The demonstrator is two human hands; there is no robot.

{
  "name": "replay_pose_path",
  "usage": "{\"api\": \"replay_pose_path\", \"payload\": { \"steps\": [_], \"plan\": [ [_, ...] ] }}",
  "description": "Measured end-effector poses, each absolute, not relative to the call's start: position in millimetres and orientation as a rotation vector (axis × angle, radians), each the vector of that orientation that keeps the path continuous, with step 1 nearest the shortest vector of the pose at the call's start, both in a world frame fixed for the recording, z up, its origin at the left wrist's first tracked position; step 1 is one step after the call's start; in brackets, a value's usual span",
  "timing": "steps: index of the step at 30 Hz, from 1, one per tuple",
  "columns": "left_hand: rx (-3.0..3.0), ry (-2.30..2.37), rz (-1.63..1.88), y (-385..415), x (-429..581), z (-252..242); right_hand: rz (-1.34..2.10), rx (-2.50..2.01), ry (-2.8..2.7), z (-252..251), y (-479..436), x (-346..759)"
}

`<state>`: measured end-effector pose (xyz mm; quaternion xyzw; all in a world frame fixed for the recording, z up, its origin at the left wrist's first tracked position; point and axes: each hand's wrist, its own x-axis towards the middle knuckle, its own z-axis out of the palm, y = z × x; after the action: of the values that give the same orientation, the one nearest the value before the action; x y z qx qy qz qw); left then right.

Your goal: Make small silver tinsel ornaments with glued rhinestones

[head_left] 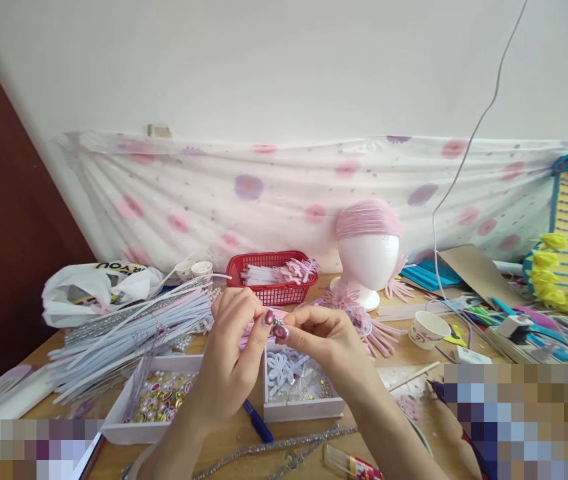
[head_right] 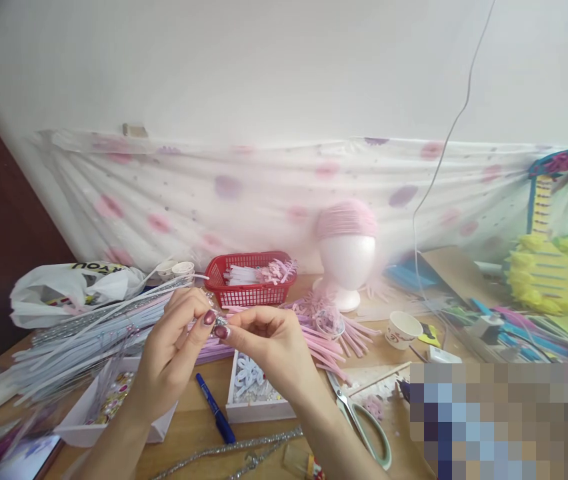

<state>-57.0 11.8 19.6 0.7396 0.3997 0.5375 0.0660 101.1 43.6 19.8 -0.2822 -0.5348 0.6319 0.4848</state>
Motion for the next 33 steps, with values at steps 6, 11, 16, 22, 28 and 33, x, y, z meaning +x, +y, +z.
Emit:
{"api": "replay_pose_path", "payload": {
  "steps": [6,11,16,22,28,33],
  "plan": [
    [2.416,1.082,1.192,11,-78,29,1.5,-0.776,-1.59,26,46,116],
    [2.391,0.969,1.027,14,-82,31,1.513,-0.783,-1.752,28,47,122],
    [2.323,0.921,1.032,21,-82,29,1.501,-0.786,-1.765,25,46,123],
    [2.298,0.905,1.083,25,-82,28,1.504,-0.765,-1.755,24,48,124],
    [2.208,0.894,1.325,25,-76,25,1.484,-0.741,-1.624,23,49,119],
    [2.175,0.919,1.445,22,-72,23,1.417,-0.722,-1.55,24,45,113]
  ]
}}
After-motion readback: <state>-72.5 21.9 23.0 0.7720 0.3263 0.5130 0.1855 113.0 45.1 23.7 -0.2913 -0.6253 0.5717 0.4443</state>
